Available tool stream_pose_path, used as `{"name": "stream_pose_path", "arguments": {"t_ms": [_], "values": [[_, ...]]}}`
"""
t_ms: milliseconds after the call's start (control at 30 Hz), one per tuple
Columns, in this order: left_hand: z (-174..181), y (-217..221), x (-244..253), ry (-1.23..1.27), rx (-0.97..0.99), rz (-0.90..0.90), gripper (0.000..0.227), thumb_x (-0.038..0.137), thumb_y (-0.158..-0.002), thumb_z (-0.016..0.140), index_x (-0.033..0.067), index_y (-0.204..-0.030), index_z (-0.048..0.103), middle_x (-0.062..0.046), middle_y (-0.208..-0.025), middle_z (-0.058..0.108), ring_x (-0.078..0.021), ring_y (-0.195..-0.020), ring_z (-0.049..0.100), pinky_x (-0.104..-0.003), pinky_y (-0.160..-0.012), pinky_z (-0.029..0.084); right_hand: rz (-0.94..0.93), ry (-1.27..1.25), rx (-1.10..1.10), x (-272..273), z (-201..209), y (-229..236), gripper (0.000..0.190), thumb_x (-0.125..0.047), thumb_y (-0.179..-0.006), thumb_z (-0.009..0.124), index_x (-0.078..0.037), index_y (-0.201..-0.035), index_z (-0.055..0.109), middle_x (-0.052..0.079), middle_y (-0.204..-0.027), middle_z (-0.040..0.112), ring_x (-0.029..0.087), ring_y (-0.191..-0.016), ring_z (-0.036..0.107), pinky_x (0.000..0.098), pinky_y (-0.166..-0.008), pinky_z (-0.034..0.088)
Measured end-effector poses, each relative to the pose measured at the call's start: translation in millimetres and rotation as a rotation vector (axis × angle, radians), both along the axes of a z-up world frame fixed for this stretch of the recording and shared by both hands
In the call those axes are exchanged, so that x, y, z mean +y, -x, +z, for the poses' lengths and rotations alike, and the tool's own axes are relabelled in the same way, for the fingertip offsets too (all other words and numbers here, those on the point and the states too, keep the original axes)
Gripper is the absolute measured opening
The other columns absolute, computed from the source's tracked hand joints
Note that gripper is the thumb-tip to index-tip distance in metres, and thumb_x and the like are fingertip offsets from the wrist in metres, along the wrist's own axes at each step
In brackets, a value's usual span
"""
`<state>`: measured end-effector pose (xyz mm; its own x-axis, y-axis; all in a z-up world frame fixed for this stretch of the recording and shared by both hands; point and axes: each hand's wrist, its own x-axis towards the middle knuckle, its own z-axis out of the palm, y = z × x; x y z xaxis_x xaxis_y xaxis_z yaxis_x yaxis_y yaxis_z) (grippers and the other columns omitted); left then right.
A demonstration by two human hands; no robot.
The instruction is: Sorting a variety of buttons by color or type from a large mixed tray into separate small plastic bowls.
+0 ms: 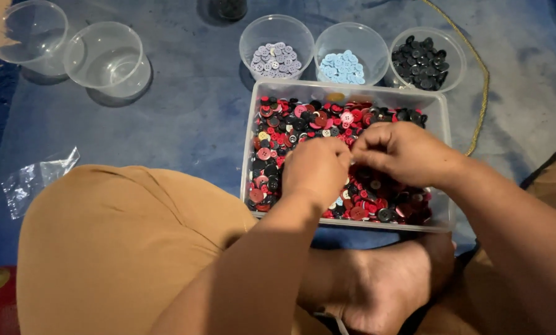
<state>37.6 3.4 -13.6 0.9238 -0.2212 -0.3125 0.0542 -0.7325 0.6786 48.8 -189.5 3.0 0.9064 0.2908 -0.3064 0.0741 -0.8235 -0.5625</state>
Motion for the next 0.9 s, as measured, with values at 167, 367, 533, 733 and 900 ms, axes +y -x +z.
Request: {"name": "stream_pose_path", "arguments": {"t_ms": [167, 367, 533, 733, 900], "values": [[-27, -21, 10, 0.023, -0.185, 0.179, 0.025, 0.025, -0.090, 0.055, 0.0224, -0.087, 0.079, -0.006, -0.083, 0.078, -0.0332, -0.095, 0.074, -0.047, -0.087, 0.059, 0.020, 0.362, -0.138, -1, -25, -16, 0.017, -0.031, -0.088, 0.072, -0.028, -0.102, 0.081, 0.002, -0.101, 0.076, 0.030, -0.101, 0.073, 0.0444, -0.087, 0.059], [-26, -71, 24, -0.092, -0.455, 0.414, 0.032, 0.023, -0.088, 0.054, 0.0049, -0.075, 0.077, -0.021, -0.070, 0.072, -0.0407, -0.081, 0.074, -0.051, -0.073, 0.061, 0.135, 0.539, -0.172, 7, -29, -14, 0.019, -0.041, -0.085, 0.071, -0.033, -0.100, 0.081, -0.004, -0.098, 0.076, 0.026, -0.097, 0.074, 0.0426, -0.085, 0.062], [-39, -152, 47, -0.279, -0.522, 0.319, 0.038, 0.025, -0.089, 0.049, 0.0030, -0.085, 0.080, -0.016, -0.088, 0.077, -0.0369, -0.075, 0.070, -0.047, -0.070, 0.055, 0.013, 0.353, -0.053, 10, -8, -17, 0.020, -0.031, -0.094, 0.070, -0.016, -0.102, 0.080, 0.002, -0.095, 0.078, 0.023, -0.075, 0.073, 0.0377, -0.078, 0.059], [-8, -163, 44, 0.191, -0.349, 0.681, 0.019, 0.010, -0.077, 0.055, 0.0079, -0.073, 0.074, -0.004, -0.077, 0.075, -0.0206, -0.065, 0.063, -0.037, -0.072, 0.056, -0.329, 0.051, 0.230, -3, 11, -25, 0.016, -0.015, -0.101, 0.067, -0.005, -0.091, 0.075, 0.007, -0.068, 0.065, 0.018, -0.052, 0.052, 0.0327, -0.047, 0.042], [-6, -98, 26, 0.191, -0.248, 0.239, 0.024, 0.022, -0.085, 0.059, 0.0150, -0.080, 0.082, 0.001, -0.076, 0.077, -0.0190, -0.068, 0.067, -0.032, -0.073, 0.055, -0.413, -0.297, 0.276, -15, -3, -27, 0.011, -0.007, -0.104, 0.063, -0.005, -0.101, 0.073, 0.006, -0.084, 0.069, 0.014, -0.065, 0.053, 0.0279, -0.056, 0.043]]}}
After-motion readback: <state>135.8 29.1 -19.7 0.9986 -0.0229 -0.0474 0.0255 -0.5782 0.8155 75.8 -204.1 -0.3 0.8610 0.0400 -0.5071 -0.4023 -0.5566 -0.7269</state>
